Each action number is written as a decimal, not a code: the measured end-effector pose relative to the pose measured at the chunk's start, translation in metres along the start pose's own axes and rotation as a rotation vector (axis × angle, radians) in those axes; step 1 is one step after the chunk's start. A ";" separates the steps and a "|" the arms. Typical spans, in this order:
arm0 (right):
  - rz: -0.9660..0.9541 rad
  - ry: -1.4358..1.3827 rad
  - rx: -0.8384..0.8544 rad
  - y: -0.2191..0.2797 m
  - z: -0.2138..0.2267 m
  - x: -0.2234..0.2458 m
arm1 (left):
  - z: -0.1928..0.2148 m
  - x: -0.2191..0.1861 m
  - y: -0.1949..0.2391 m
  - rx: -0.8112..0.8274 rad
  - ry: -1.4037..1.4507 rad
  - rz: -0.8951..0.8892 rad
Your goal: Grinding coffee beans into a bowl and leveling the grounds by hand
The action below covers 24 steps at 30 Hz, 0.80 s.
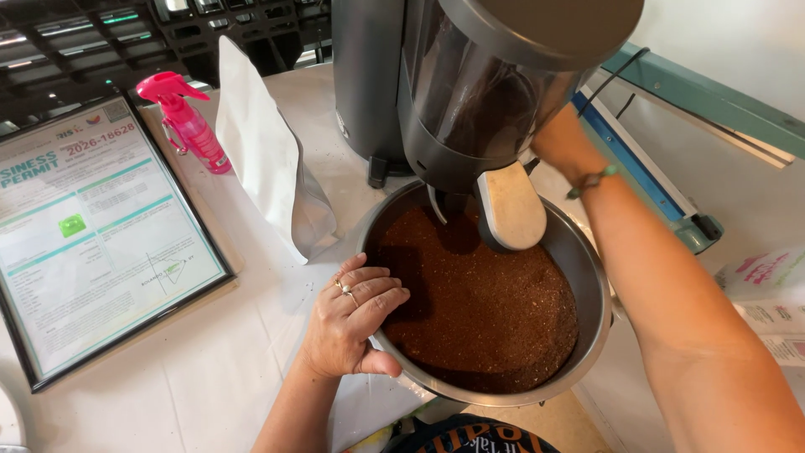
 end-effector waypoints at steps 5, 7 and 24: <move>0.046 0.112 -0.012 0.033 0.031 -0.011 | 0.002 -0.001 -0.002 -0.002 -0.001 0.000; 0.223 0.080 -0.063 0.054 0.030 -0.019 | 0.003 -0.001 -0.004 -0.012 0.000 -0.005; 0.211 0.031 -0.095 0.047 0.024 -0.029 | 0.003 0.000 -0.004 -0.007 -0.008 0.002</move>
Point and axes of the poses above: each hand's wrist, its own y-axis away from the middle knuckle, its own z-axis out of the back of the hand, x = y × z, the point moved 8 cm from there along -y, towards the middle knuckle, and after that the axes turned 3 degrees about y, right-handed, at the moved point
